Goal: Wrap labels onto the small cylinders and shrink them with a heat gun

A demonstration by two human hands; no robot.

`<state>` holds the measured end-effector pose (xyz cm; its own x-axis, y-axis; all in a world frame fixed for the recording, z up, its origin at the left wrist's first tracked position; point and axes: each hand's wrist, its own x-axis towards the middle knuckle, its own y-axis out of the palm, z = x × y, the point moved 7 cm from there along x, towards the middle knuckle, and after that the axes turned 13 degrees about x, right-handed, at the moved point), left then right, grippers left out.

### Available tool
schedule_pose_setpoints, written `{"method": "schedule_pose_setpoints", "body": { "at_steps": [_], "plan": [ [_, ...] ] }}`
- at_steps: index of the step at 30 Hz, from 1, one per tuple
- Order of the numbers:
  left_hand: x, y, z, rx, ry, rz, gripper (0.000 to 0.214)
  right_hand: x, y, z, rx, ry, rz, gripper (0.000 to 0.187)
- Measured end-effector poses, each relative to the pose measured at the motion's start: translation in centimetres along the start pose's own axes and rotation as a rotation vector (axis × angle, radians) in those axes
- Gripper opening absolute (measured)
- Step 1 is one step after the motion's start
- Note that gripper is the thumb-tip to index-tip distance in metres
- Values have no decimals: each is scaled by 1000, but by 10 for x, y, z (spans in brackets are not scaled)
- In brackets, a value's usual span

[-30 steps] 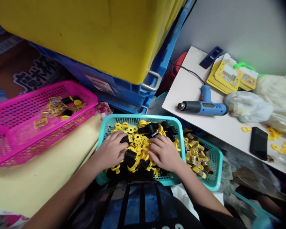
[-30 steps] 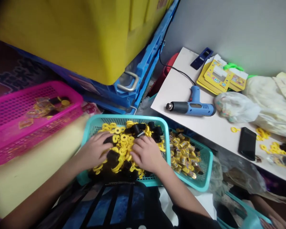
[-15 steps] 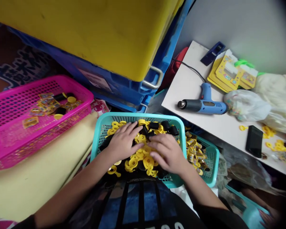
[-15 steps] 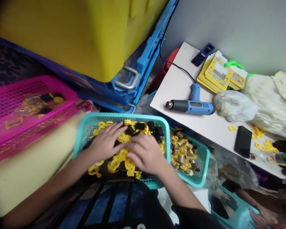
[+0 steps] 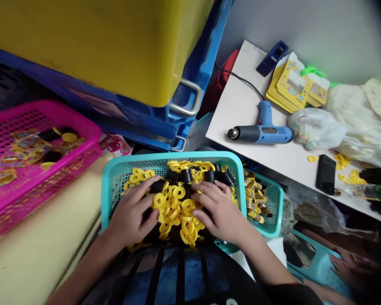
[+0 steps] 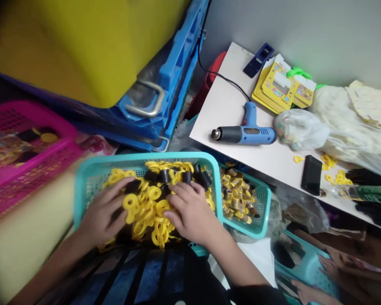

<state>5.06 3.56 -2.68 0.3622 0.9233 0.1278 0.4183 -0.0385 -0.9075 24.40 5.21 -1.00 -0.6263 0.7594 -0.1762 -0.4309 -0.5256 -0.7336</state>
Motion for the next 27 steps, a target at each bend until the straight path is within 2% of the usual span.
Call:
{"method": "schedule_pose_setpoints", "body": {
  "at_steps": [2,4,7,10,12,13,15,17,19,22,27],
  "plan": [
    [-5,-7,11,-114,-142,-112,14,-6,2,8,38,-66,-4,29],
    [-8,-12,18,-196,-227,-154,16,-9,3,15,59,-143,-31,26],
    [0,-21,17,-245,-219,-201,24,-13,3,26,92,-267,-74,24],
    [27,-28,-1,-241,-93,-235,23,-14,-5,34,159,-384,-132,27],
    [54,-17,-25,-218,53,-112,22,-13,-20,31,185,-406,-255,24],
    [67,-7,-37,-198,122,-10,26,-12,-28,26,172,-360,-336,22],
    [85,18,-53,-108,173,209,42,-7,-38,9,81,-159,-448,20],
    [90,36,-54,11,141,356,55,-1,-35,-8,-29,76,-402,27],
    [83,39,-47,89,111,409,50,2,-19,-13,-58,174,-237,42],
    [62,26,-31,75,154,396,30,1,6,-1,19,107,-56,50],
    [38,-2,-12,-126,254,274,18,-7,17,19,119,-93,-68,44]
  ]
}}
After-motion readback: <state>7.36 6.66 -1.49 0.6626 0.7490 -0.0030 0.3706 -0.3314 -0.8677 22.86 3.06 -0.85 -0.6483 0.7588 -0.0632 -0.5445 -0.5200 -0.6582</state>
